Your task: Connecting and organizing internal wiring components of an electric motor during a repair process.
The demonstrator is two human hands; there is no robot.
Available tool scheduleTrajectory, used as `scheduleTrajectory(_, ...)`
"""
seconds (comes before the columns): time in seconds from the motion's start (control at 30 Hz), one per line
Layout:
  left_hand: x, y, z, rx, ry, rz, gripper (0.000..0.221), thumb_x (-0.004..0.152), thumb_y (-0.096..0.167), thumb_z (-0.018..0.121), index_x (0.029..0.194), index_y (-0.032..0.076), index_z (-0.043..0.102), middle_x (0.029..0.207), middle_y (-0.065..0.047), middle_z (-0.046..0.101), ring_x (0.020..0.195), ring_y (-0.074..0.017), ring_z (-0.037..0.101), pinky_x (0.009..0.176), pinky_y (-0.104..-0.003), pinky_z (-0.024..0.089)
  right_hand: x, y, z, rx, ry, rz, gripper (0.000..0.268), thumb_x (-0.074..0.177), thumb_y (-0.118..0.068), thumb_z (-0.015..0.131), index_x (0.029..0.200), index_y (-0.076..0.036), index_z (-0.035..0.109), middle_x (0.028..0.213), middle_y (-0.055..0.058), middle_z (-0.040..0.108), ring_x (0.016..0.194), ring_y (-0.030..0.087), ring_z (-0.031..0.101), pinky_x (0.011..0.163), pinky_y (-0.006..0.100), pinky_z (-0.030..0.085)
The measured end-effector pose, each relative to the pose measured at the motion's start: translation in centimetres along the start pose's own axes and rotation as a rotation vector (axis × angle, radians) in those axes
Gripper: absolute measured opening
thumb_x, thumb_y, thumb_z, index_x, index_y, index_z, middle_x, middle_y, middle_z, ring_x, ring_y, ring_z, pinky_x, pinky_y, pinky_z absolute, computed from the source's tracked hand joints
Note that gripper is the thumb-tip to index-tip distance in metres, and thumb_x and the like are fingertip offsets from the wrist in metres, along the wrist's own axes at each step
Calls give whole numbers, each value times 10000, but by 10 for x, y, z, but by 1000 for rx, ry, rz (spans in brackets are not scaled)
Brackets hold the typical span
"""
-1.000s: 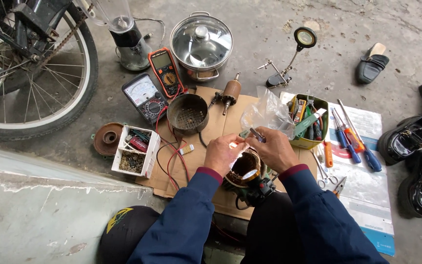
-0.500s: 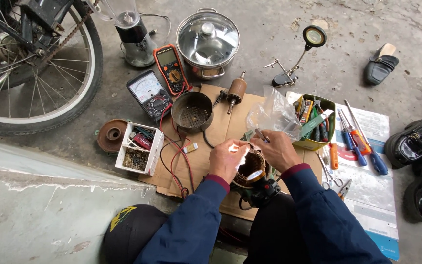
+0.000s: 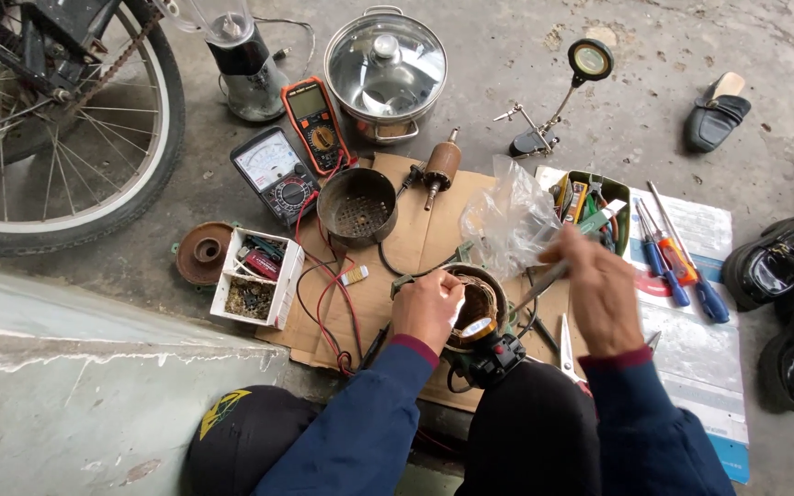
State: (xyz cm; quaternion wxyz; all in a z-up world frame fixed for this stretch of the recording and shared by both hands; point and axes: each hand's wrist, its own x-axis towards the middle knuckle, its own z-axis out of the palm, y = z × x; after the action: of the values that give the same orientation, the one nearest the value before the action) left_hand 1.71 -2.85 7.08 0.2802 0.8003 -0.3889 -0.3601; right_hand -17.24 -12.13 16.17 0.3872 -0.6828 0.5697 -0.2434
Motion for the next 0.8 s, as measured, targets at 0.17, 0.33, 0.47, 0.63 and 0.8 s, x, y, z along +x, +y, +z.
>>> scheduleTrajectory(0.17,4,-8,16,59,112,59,192,1005,381,699,1011,222,806,910,-70,851,878,-320,794,836,-471,627,-29,13,-17,297,225,-35,649,1283,-491,401,949,-50,739,804,142,678,667,211,581,635,331,496)
scheduleTrajectory(0.33,0,-4,19,94,92,43,211,1037,431,649,1034,262,775,983,-156,857,1034,-386,829,932,-534,654,-38,42,6,621,222,21,635,1287,-440,409,977,11,732,948,228,793,713,214,753,619,303,633)
scheduleTrajectory(0.47,6,-13,29,136,134,82,207,1031,451,652,1036,269,750,946,-164,852,1009,-398,830,922,-549,649,-35,52,14,572,219,-46,586,1301,-401,471,967,13,716,925,249,778,754,264,761,664,353,650)
scheduleTrajectory(0.63,7,-13,32,138,154,91,166,1042,442,663,1022,299,743,912,-141,852,968,-369,844,886,-523,660,-18,30,0,333,196,-164,627,1310,-475,446,918,-50,690,909,202,763,882,299,759,886,422,637)
scheduleTrajectory(0.8,7,-16,32,157,135,125,159,1030,423,683,1020,275,740,879,-134,847,956,-373,844,874,-531,658,8,15,18,62,-49,-338,231,1166,-158,629,1056,-13,770,901,186,790,730,252,718,737,436,627)
